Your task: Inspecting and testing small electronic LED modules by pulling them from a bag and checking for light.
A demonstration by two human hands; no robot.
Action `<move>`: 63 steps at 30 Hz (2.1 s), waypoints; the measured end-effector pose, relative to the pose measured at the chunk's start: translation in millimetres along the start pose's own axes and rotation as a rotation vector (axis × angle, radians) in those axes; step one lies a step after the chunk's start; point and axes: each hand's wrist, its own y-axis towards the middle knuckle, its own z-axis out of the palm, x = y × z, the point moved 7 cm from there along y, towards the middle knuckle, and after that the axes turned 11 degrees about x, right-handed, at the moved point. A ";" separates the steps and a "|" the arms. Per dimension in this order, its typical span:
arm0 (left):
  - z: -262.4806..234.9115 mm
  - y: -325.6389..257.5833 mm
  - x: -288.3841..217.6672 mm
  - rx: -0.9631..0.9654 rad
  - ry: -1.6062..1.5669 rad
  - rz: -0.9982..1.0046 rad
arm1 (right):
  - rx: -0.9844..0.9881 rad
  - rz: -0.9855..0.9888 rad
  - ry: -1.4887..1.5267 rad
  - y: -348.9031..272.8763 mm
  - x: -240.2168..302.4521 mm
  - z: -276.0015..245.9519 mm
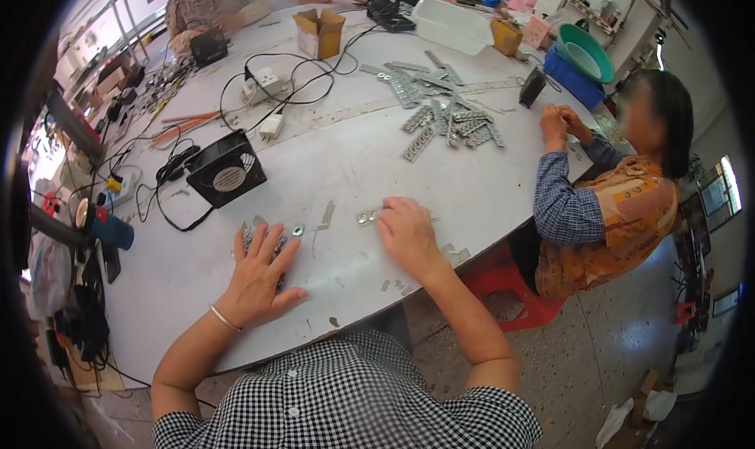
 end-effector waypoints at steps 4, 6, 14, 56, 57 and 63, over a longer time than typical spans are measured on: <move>-0.5 16.1 0.4 -0.040 0.012 -0.026 | 0.073 -0.050 0.093 14.2 22.7 8.0; 2.7 11.3 1.3 -0.017 0.019 -0.026 | 0.189 -0.056 0.087 17.6 17.2 11.1; -9.4 -9.3 15.1 -0.151 0.022 -0.128 | 0.179 -0.075 0.061 17.2 16.6 13.0; -17.9 -50.1 73.5 -0.560 -1.632 -0.159 | 0.271 0.217 1.890 46.8 120.0 51.7; -16.8 -51.1 73.0 -0.558 -1.632 -0.159 | 0.270 0.218 1.890 45.9 119.7 55.9; -18.5 -50.7 64.6 -0.415 -1.293 -0.125 | 0.230 0.004 1.320 48.2 137.3 52.8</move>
